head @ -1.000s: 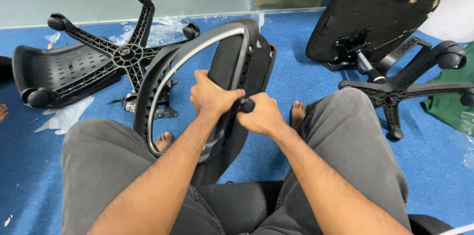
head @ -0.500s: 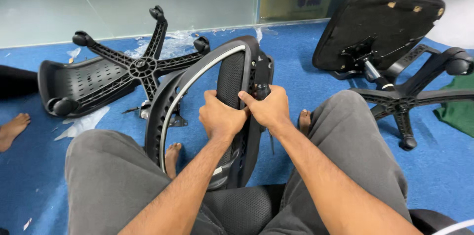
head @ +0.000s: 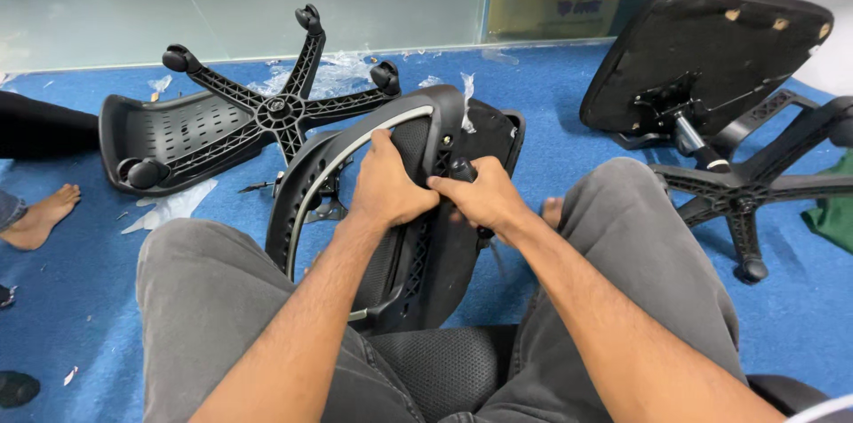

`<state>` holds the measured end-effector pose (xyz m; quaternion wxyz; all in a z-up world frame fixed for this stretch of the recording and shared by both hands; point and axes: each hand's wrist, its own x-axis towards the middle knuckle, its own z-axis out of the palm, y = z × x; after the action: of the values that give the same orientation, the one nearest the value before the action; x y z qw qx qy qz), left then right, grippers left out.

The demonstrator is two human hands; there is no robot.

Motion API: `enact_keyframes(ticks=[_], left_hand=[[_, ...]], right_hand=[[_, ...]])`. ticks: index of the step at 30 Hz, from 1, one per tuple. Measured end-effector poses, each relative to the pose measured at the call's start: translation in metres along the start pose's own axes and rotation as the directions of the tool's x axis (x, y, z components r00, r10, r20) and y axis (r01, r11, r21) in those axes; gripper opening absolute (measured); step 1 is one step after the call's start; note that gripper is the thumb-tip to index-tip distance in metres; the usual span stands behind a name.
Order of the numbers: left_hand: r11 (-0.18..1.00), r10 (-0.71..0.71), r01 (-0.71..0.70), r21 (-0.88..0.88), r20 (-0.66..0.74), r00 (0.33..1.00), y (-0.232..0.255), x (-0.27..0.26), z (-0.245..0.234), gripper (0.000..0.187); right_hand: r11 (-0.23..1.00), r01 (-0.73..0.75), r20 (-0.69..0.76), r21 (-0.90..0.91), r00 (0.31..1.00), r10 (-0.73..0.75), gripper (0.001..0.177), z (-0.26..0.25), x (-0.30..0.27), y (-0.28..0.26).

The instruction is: The person uses a screwdriver to attach a curved plastic frame to a black chair seat, tightening multiple screws along the frame's edge. The person repositions the seat and frame several times to access different screw locations.

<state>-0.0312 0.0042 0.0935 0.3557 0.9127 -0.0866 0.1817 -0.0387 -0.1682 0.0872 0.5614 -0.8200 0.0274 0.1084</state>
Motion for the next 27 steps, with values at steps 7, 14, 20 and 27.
enact_keyframes(ticks=[7, 14, 20, 27], left_hand=[[0.964, -0.255, 0.233, 0.131, 0.183, 0.949, 0.009, 0.011, 0.009, 0.116], [0.962, -0.243, 0.206, 0.178, 0.222, 0.944, 0.008, 0.011, 0.001, 0.125], [0.941, -0.329, 0.307, 0.140, 0.182, 0.927, 0.004, -0.009, -0.018, 0.123], [0.879, -0.478, 0.478, 0.007, -0.007, 0.879, 0.019, -0.010, -0.019, 0.109]], right_hand=[[0.866, 0.022, -0.046, 0.499, 0.999, 0.002, 0.013, -0.021, 0.006, 0.007], [0.911, 0.058, -0.344, 0.408, 0.934, 0.095, 0.031, -0.075, -0.013, -0.007], [0.847, 0.108, -0.321, 0.521, 0.944, 0.077, 0.031, -0.072, -0.021, -0.008], [0.895, -0.024, -0.120, 0.446, 0.989, 0.086, 0.019, -0.093, -0.057, -0.034]])
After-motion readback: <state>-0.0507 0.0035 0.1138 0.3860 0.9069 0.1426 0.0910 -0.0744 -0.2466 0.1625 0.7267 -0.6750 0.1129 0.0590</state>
